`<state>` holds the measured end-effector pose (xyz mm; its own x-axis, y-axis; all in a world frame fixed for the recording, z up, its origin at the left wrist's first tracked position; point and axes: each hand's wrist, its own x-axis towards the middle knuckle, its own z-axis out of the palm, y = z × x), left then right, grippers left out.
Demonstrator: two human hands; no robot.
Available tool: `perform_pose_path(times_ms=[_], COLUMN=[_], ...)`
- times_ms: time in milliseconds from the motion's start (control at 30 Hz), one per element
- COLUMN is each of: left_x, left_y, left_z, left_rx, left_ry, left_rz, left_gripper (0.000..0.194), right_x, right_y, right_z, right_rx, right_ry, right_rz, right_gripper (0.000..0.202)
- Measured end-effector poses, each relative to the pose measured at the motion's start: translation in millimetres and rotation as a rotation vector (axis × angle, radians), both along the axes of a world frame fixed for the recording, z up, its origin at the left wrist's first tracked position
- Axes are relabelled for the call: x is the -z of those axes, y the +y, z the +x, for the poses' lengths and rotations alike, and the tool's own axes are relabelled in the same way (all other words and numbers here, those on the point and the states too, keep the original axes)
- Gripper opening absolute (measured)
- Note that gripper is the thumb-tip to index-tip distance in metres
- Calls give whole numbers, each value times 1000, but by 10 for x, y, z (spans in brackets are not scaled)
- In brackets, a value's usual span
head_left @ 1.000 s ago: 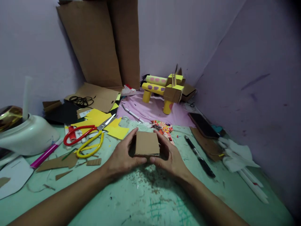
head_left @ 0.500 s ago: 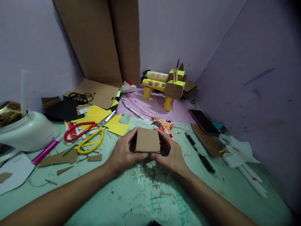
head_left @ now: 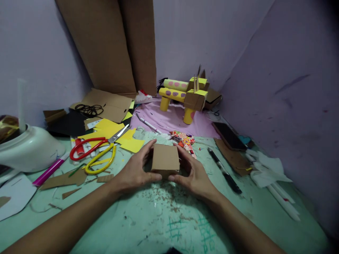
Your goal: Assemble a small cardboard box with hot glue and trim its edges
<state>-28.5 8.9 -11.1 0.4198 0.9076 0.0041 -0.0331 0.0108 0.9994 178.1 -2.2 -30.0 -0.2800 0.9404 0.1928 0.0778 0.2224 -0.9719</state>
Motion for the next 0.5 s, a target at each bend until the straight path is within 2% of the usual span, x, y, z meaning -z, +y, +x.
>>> perform_pose_path(times_ms=[67, 200, 500], left_x=[-40, -67, -62], left_y=[11, 26, 31], left_z=[-19, -34, -44], left_rx=[12, 24, 32], left_ry=[21, 51, 83], left_rz=[-9, -6, 76], left_gripper=[112, 108, 82], right_x=[-18, -61, -83], right_y=[-2, 4, 1], right_z=[8, 10, 21], right_rx=[-6, -9, -15], right_ry=[19, 50, 77], right_rz=[-10, -43, -4], right_gripper=[91, 98, 80])
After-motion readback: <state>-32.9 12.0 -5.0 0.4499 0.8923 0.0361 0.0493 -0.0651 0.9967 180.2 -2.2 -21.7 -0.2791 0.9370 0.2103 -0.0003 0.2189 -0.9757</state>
